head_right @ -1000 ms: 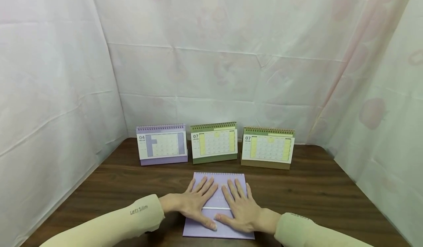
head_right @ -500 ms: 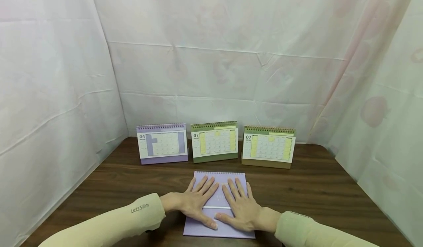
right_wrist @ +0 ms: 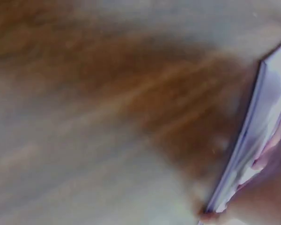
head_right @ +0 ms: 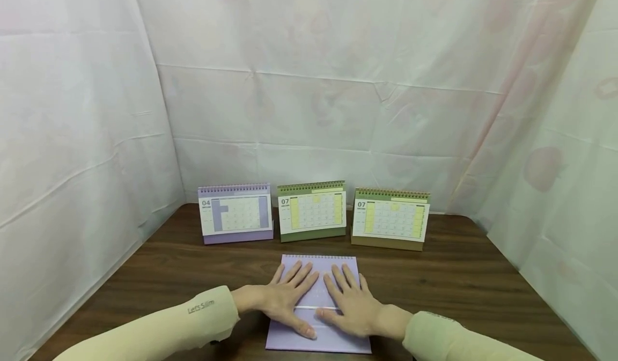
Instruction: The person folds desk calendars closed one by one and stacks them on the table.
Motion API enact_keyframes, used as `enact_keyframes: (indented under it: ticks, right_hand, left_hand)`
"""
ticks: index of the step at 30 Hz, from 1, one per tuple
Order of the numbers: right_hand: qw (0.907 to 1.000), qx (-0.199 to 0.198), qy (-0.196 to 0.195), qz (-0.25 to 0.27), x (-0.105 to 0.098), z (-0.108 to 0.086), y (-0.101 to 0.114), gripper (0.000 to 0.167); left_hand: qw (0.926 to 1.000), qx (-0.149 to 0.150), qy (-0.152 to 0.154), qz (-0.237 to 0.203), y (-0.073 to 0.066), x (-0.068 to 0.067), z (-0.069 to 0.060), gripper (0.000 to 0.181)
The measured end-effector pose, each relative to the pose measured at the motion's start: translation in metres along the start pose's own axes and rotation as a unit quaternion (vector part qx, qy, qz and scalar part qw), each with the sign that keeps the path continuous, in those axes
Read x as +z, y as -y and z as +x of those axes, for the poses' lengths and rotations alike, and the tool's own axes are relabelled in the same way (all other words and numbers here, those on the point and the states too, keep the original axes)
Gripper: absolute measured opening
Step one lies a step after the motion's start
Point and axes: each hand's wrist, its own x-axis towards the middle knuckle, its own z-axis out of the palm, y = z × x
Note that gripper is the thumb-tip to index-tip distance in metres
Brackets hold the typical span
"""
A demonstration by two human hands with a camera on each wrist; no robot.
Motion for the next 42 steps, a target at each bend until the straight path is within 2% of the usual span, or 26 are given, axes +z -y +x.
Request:
enact_keyframes:
  ticks: [2, 4, 6, 7, 9, 11, 13, 16, 18, 19, 21, 23, 25, 28, 33, 36, 42]
  right_hand:
    - [0.9988, 0.022, -0.037, 0.022, -0.005, 0.003, -0.001, 0.073]
    - [0.9946, 0.057, -0.08, 0.031, -0.013, 0.007, -0.001, 0.064]
    - [0.9873, 0.108, -0.108, 0.045, -0.023, 0.011, -0.003, 0.056]
    - [0.983, 0.131, -0.117, 0.055, -0.029, 0.013, -0.004, 0.054]
    - [0.9727, 0.186, -0.103, 0.094, -0.041, 0.017, -0.006, 0.049]
    - [0.9521, 0.239, -0.069, 0.177, -0.05, 0.018, -0.008, 0.054]
    - [0.9193, 0.289, -0.033, 0.265, -0.058, 0.019, -0.011, 0.058]
    - [0.8616, 0.34, 0.004, 0.377, -0.067, 0.016, -0.013, 0.07]
    - [0.8361, 0.359, 0.015, 0.415, -0.07, 0.015, -0.013, 0.073]
    - [0.8276, 0.365, 0.018, 0.426, -0.071, 0.014, -0.013, 0.073]
    - [0.8173, 0.374, 0.021, 0.437, -0.071, 0.014, -0.013, 0.072]
    - [0.8098, 0.383, 0.022, 0.444, -0.071, 0.015, -0.013, 0.063]
    - [0.8057, 0.389, 0.023, 0.446, -0.07, 0.016, -0.013, 0.046]
    - [0.8006, 0.395, 0.025, 0.45, -0.068, 0.02, -0.012, 0.024]
    - [0.7968, 0.389, 0.03, 0.462, -0.064, 0.028, -0.008, 0.028]
    - [0.7999, 0.38, 0.032, 0.463, -0.061, 0.033, -0.005, 0.032]
    - [0.8, 0.365, 0.022, 0.476, -0.055, 0.043, 0.007, 0.022]
  left_hand:
    - [0.9994, -0.012, -0.025, -0.02, -0.002, -0.002, 0.0, 0.106]
    - [0.9954, -0.037, -0.062, -0.063, -0.004, -0.006, 0.0, 0.089]
    - [0.9846, -0.076, -0.101, -0.12, -0.006, -0.012, 0.0, 0.073]
    - [0.9754, -0.099, -0.117, -0.159, -0.007, -0.017, 0.0, 0.067]
    - [0.949, -0.147, -0.142, -0.24, -0.008, -0.025, -0.001, 0.058]
    - [0.9182, -0.192, -0.151, -0.312, -0.007, -0.033, -0.001, 0.058]
    - [0.8853, -0.228, -0.145, -0.379, -0.006, -0.04, -0.002, 0.061]
    - [0.8426, -0.263, -0.125, -0.453, -0.004, -0.046, -0.002, 0.067]
    - [0.8137, -0.28, -0.114, -0.496, -0.003, -0.047, -0.001, 0.075]
    - [0.8001, -0.289, -0.112, -0.514, -0.002, -0.047, 0.0, 0.079]
    - [0.7729, -0.307, -0.116, -0.543, 0.0, -0.048, 0.002, 0.085]
    - [0.7535, -0.328, -0.122, -0.557, 0.003, -0.048, 0.005, 0.086]
    - [0.7418, -0.344, -0.126, -0.562, 0.006, -0.047, 0.007, 0.085]
    - [0.7342, -0.362, -0.129, -0.56, 0.013, -0.045, 0.009, 0.082]
    - [0.726, -0.382, -0.132, -0.556, 0.024, -0.042, 0.008, 0.086]
    - [0.7258, -0.391, -0.127, -0.552, 0.031, -0.042, 0.006, 0.089]
    - [0.7338, -0.379, -0.114, -0.552, 0.052, -0.049, -0.005, 0.083]
